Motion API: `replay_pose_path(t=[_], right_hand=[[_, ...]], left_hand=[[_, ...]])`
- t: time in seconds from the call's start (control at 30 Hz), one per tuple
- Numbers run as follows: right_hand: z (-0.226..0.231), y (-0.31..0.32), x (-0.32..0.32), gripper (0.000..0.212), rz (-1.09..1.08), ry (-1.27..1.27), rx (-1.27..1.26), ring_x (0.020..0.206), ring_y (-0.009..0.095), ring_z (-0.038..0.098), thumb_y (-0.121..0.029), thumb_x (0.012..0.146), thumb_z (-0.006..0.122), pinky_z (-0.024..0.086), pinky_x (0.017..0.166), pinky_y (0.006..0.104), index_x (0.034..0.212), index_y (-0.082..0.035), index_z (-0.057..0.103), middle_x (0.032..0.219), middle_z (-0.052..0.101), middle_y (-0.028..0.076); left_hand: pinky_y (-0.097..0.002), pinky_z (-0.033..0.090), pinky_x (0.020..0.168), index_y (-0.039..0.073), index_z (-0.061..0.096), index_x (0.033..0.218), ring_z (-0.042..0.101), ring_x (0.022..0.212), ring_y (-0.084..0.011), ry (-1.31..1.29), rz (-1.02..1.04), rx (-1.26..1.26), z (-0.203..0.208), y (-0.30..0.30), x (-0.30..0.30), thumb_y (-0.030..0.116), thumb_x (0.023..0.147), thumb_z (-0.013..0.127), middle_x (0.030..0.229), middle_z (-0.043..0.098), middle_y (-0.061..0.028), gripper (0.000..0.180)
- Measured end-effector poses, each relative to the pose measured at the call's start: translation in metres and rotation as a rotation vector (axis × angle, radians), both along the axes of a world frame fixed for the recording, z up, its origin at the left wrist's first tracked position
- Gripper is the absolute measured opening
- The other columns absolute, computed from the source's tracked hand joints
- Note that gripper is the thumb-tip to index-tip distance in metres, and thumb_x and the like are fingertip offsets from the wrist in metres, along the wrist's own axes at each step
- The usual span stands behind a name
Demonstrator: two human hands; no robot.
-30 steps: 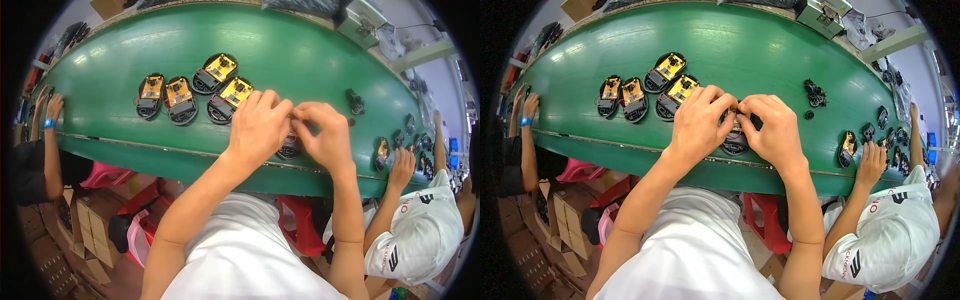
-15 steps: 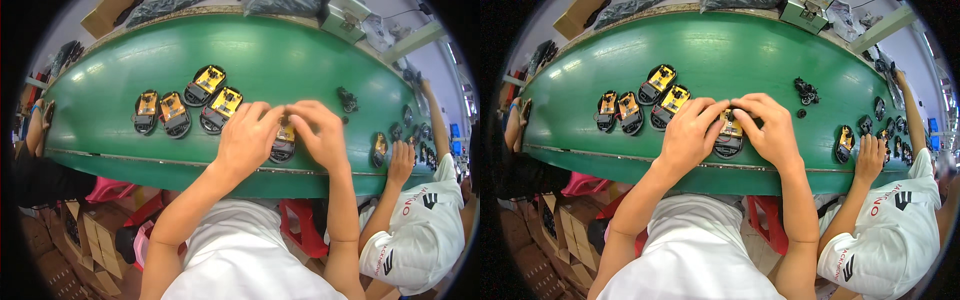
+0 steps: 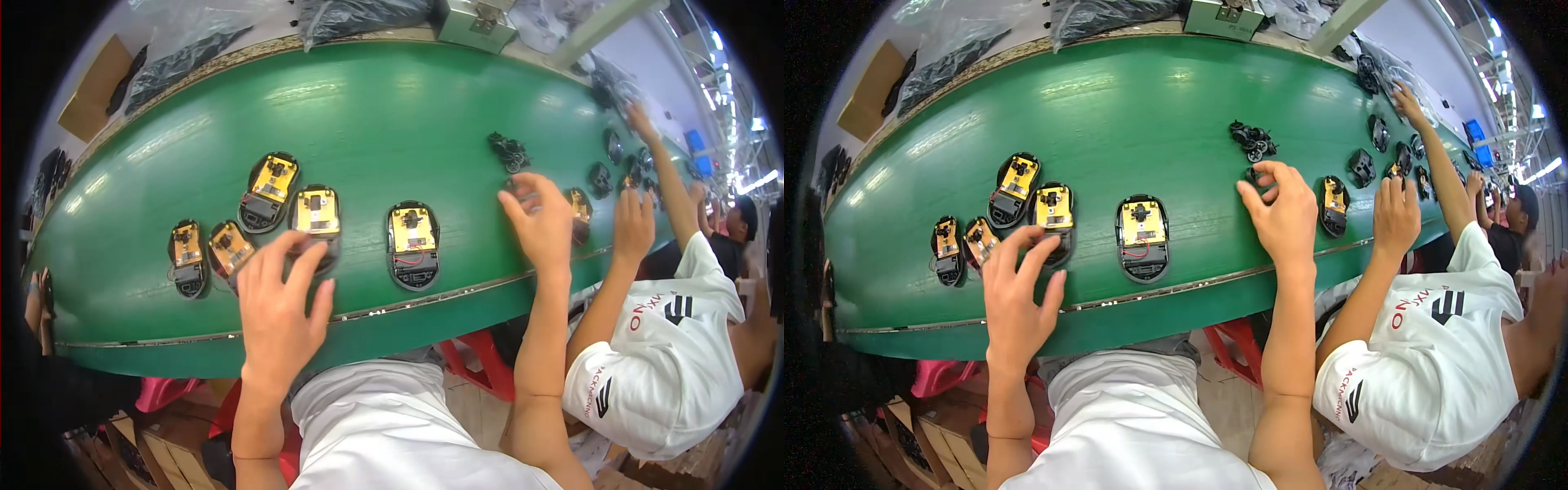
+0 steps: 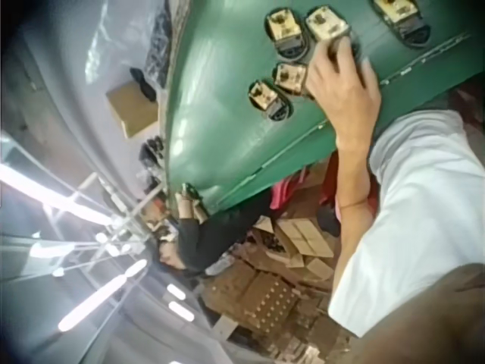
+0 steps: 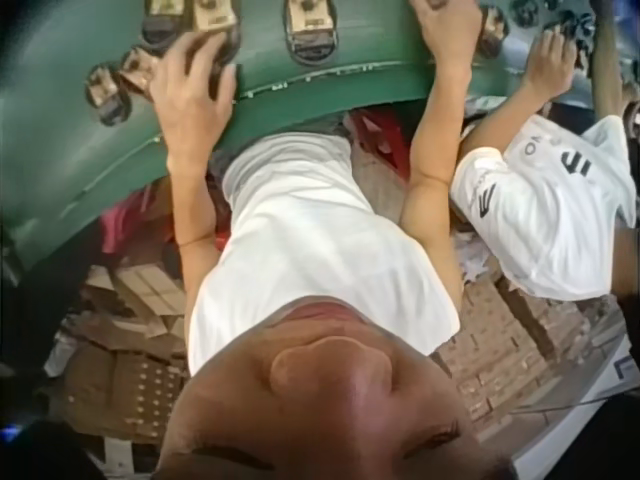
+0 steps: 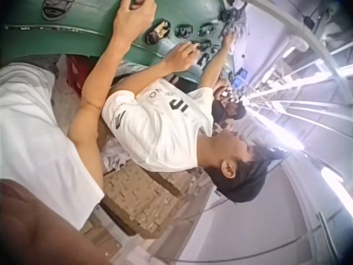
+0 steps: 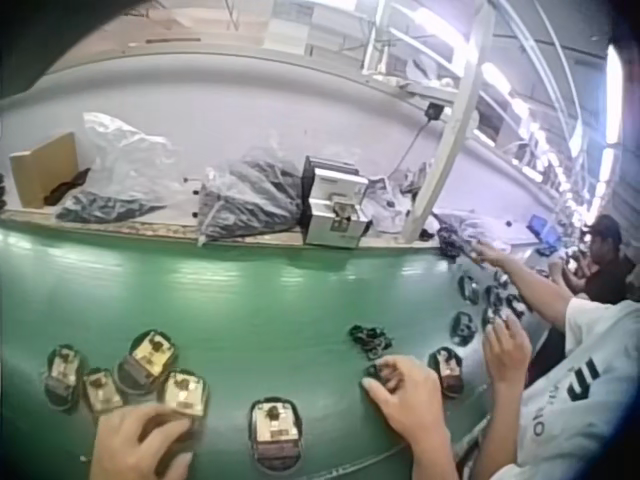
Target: Assembling small electronic devices by inserting internal components into plastic housings on an assembly line.
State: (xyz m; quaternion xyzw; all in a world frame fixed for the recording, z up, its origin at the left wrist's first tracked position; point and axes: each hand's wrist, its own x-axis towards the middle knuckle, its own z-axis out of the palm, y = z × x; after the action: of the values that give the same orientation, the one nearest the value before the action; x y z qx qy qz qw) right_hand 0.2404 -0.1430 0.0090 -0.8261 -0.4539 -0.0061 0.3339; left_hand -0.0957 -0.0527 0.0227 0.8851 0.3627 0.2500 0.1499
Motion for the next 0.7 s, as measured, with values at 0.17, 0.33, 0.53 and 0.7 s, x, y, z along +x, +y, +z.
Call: replay_pose_path(t=[0.17, 0.33, 0.53, 0.7], right_hand=[[0.003, 0.005, -0.003, 0.023, 0.074, 0.042, 0.011, 0.072, 0.017, 0.068, -0.010, 0.087, 0.080, 0.055, 0.069, 0.0317, 0.106, -0.001, 0.071, 0.095, 0.074, 0.010], [0.004, 0.008, -0.032, 0.024, 0.225, 0.438, 0.145, 0.081, 0.012, 0.068, -0.003, 0.087, 0.079, 0.055, 0.077, 0.0270, 0.108, 0.003, 0.070, 0.102, 0.075, 0.008], [0.030, 0.034, -0.074, 0.046, 0.512, 0.447, 0.081, 0.083, 0.013, 0.065, 0.000, 0.082, 0.081, 0.055, 0.081, 0.0266, 0.127, -0.004, 0.072, 0.101, 0.076, 0.009], [0.043, 0.072, -0.097, 0.034, 0.754, 0.274, -0.052, 0.084, 0.018, 0.070, -0.001, 0.081, 0.080, 0.057, 0.082, 0.0290, 0.115, 0.000, 0.075, 0.099, 0.077, 0.011]], left_hand=[[-0.0437, 0.045, 0.098, 0.007, 0.070, 0.122, 0.063, 0.107, -0.0311, -0.063, -0.077, -0.095, 0.004, -0.016, 0.005, 0.006, 0.081, 0.077, 0.124, 0.065, -0.0108, 0.041], [-0.0451, 0.046, 0.097, 0.007, 0.070, 0.121, 0.062, 0.111, -0.0336, -0.119, -0.021, -0.031, -0.004, 0.002, 0.000, 0.005, 0.082, 0.076, 0.123, 0.065, -0.0111, 0.040], [-0.0462, 0.053, 0.095, 0.004, 0.070, 0.114, 0.064, 0.114, -0.0369, -0.197, -0.060, -0.033, -0.009, 0.009, 0.004, 0.002, 0.083, 0.073, 0.123, 0.064, -0.0145, 0.031], [-0.0449, 0.054, 0.095, 0.003, 0.070, 0.115, 0.065, 0.116, -0.0355, -0.170, -0.095, -0.029, -0.009, 0.014, -0.006, -0.002, 0.084, 0.069, 0.125, 0.063, -0.0146, 0.031]])
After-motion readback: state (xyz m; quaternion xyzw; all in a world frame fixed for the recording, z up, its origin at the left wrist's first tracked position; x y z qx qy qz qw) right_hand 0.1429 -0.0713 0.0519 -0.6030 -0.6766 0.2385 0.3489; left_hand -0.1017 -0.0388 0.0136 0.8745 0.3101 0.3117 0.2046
